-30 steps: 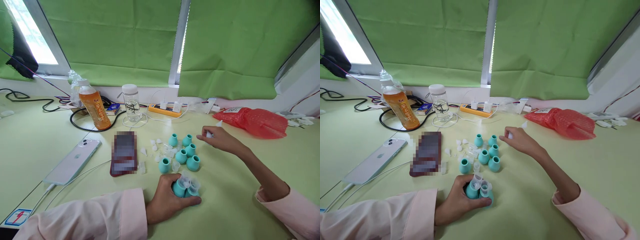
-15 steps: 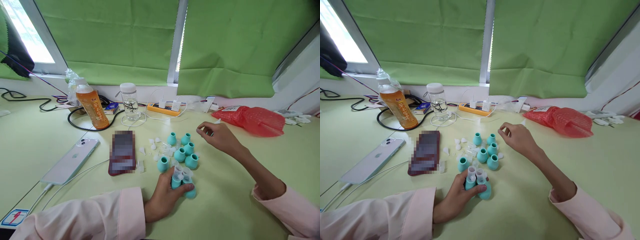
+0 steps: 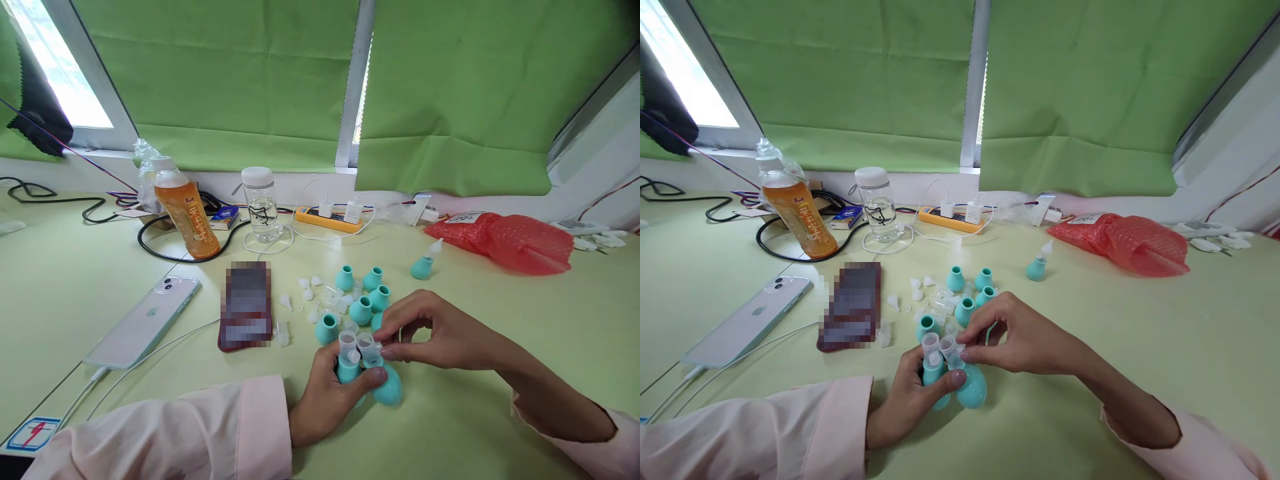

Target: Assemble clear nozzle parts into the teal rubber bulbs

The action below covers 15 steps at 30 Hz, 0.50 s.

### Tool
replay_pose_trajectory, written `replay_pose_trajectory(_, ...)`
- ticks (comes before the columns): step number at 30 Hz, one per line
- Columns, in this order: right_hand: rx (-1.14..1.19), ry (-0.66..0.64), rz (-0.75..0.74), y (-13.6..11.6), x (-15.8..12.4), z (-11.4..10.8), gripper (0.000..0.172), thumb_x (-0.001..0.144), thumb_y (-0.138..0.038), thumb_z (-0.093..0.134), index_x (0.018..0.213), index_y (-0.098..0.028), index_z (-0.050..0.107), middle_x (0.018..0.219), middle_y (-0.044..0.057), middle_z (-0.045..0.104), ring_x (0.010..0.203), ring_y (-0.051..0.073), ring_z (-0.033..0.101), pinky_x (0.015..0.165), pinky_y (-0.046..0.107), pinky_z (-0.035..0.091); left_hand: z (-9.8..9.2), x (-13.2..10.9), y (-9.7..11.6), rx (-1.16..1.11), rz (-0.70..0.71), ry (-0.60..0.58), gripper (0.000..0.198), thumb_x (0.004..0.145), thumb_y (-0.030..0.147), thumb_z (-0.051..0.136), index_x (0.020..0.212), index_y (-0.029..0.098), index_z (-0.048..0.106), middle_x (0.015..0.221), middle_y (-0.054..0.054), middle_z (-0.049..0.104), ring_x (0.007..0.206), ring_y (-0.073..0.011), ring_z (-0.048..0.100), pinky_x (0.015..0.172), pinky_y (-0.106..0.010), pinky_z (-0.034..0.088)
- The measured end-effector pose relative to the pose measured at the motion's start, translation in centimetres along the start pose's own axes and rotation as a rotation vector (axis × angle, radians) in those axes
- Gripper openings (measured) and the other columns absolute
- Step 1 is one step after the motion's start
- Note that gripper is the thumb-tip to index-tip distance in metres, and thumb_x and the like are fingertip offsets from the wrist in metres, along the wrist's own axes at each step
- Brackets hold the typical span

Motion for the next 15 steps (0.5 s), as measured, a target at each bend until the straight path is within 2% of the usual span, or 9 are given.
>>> replay_pose_trajectory(4, 0.194, -0.080, 0.002, 0.7, 0.6, 0.2, 0.014, 0.066, -0.024, 0.063, 0.076, -0.015, 0.068, 0.069, 0.004, 0.065, 0.060, 0.013, 0.060, 0.054, 0.025, 0.050, 0.2, -0.1, 0.2, -0.024, 0.036, -0.052, 0.021, 0.074, 0.028, 0.055, 0.089, 0.014, 0.060, 0.084, -0.004, 0.062, 0.080, -0.0161, 0.055, 0.071, -0.024, 0.043)
replay_pose_trajectory(6, 0.217, -0.076, -0.016, 0.9, 0.8, 0.3, 0.013, 0.065, -0.024, 0.064, 0.074, -0.015, 0.068, 0.068, 0.004, 0.065, 0.058, 0.014, 0.061, 0.053, 0.026, 0.050, 0.4, -0.1, 0.2, -0.060, 0.036, -0.079, 0.021, 0.077, 0.027, 0.053, 0.092, 0.013, 0.059, 0.087, -0.005, 0.063, 0.084, -0.0175, 0.056, 0.074, -0.025, 0.043)
replay_pose_trajectory(8, 0.146, -0.047, -0.075, 0.8, 0.9, 0.2, 0.012, 0.066, -0.023, 0.063, 0.073, -0.015, 0.068, 0.067, 0.003, 0.065, 0.057, 0.013, 0.060, 0.052, 0.025, 0.050, 0.5, -0.2, 0.2, -0.089, 0.029, -0.087, 0.023, 0.078, 0.027, 0.051, 0.094, 0.012, 0.058, 0.087, -0.007, 0.064, 0.086, -0.0187, 0.057, 0.075, -0.026, 0.044)
replay_pose_trajectory(12, -0.080, 0.063, -0.286, -0.6, 0.3, -0.1, 0.010, 0.071, -0.020, 0.059, 0.074, -0.017, 0.068, 0.070, 0.004, 0.067, 0.061, 0.012, 0.060, 0.055, 0.023, 0.048, 0.4, -0.1, 0.3, -0.065, 0.044, -0.061, 0.023, 0.077, 0.027, 0.051, 0.090, 0.010, 0.059, 0.086, -0.009, 0.064, 0.082, -0.0187, 0.058, 0.073, -0.026, 0.045)
replay_pose_trajectory(15, -0.147, 0.087, -0.371, -1.2, 0.0, -0.1, 0.011, 0.072, -0.016, 0.058, 0.077, -0.015, 0.067, 0.070, 0.004, 0.067, 0.061, 0.011, 0.060, 0.055, 0.021, 0.047, 0.3, -0.1, 0.1, -0.054, 0.034, -0.062, 0.023, 0.077, 0.028, 0.051, 0.089, 0.010, 0.059, 0.085, -0.008, 0.064, 0.081, -0.0183, 0.058, 0.072, -0.025, 0.046)
Point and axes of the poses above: each hand's wrist, its own x-axis towards the middle knuckle, its own z-axis out of the palm, y = z × x, the point moved 6 cm from there along x, towards the middle knuckle
